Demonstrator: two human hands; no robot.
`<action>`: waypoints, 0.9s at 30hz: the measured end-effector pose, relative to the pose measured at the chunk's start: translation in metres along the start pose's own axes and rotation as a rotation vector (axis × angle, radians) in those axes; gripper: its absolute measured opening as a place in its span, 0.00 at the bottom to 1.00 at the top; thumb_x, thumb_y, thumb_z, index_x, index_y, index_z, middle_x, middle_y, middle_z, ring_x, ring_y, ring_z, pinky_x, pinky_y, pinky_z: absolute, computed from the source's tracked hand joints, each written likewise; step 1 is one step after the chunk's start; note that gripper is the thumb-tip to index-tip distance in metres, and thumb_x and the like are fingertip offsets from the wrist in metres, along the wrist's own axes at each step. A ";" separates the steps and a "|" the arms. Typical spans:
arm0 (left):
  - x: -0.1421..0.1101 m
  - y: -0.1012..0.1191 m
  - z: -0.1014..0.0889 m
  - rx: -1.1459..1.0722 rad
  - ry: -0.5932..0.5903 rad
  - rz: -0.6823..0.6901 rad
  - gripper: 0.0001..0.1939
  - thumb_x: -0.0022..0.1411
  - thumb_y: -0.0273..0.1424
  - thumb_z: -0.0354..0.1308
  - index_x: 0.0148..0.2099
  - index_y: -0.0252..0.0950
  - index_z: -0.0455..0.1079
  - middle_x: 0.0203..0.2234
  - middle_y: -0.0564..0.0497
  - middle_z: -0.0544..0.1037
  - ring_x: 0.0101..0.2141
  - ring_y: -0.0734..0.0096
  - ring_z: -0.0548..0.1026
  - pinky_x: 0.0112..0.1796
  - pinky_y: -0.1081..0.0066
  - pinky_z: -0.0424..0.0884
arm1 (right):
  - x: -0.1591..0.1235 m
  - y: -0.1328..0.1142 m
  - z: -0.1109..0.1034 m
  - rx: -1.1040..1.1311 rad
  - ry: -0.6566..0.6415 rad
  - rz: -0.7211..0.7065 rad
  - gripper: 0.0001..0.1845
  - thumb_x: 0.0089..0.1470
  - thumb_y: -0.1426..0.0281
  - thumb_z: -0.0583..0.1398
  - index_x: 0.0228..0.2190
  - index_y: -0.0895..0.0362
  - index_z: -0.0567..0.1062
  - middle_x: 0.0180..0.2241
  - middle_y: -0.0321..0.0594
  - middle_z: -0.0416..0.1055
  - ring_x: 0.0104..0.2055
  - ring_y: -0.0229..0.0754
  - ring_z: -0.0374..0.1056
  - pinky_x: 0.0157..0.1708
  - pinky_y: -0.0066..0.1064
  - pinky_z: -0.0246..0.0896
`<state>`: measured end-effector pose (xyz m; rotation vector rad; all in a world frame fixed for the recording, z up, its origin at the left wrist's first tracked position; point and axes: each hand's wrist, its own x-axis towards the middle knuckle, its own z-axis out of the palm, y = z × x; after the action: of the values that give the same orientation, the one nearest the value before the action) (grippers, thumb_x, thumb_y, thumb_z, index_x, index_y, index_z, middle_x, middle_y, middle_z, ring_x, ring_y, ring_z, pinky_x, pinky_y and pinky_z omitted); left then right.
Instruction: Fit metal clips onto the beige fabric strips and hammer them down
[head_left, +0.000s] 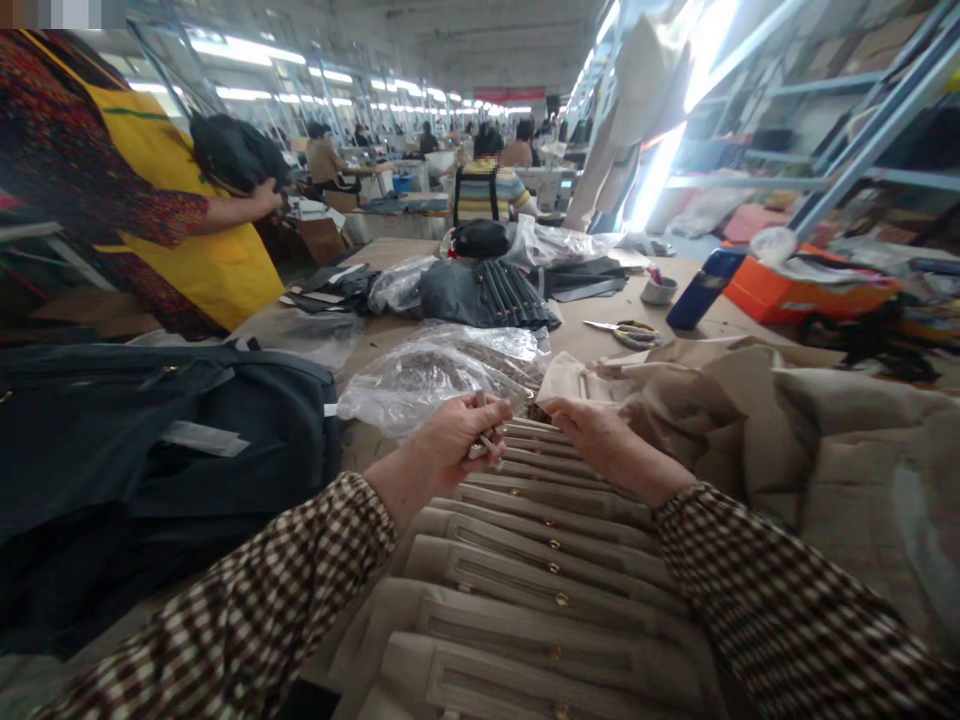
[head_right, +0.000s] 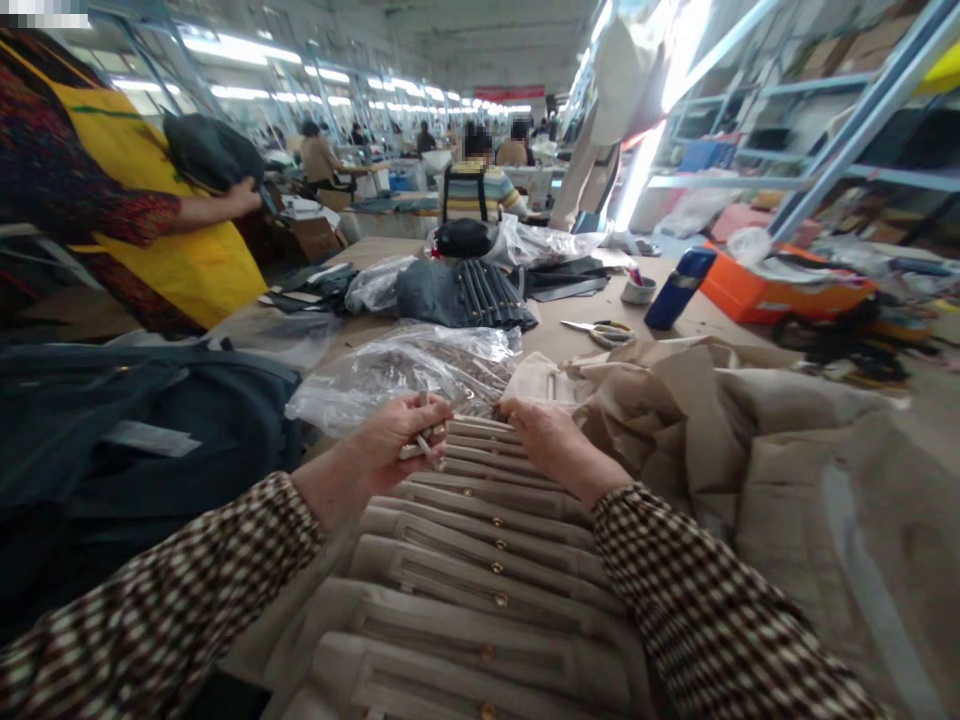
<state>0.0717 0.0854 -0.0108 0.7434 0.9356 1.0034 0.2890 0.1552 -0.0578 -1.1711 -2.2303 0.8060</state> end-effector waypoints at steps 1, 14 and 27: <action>0.003 0.003 -0.004 0.046 0.026 0.010 0.18 0.51 0.35 0.70 0.32 0.35 0.62 0.17 0.57 0.67 0.15 0.78 0.68 0.11 0.84 0.51 | 0.002 0.013 -0.003 -0.041 -0.033 0.006 0.09 0.56 0.67 0.56 0.32 0.56 0.77 0.31 0.44 0.73 0.36 0.47 0.66 0.44 0.41 0.61; 0.029 -0.004 -0.006 0.769 0.167 0.022 0.12 0.56 0.36 0.62 0.28 0.35 0.65 0.14 0.57 0.66 0.14 0.80 0.63 0.15 0.80 0.54 | 0.033 0.066 -0.023 -0.088 -0.226 0.089 0.17 0.57 0.60 0.56 0.36 0.55 0.81 0.34 0.42 0.79 0.34 0.44 0.71 0.39 0.34 0.64; 0.071 0.024 0.012 1.197 0.012 0.010 0.12 0.50 0.25 0.60 0.18 0.35 0.65 0.08 0.58 0.61 0.13 0.79 0.58 0.17 0.75 0.48 | 0.047 0.050 0.002 -0.089 -0.388 -0.025 0.27 0.43 0.68 0.63 0.49 0.53 0.77 0.30 0.35 0.77 0.30 0.40 0.69 0.30 0.27 0.60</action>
<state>0.0901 0.1591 -0.0061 1.7168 1.5371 0.3585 0.2915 0.2173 -0.0875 -1.0984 -2.6111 1.0028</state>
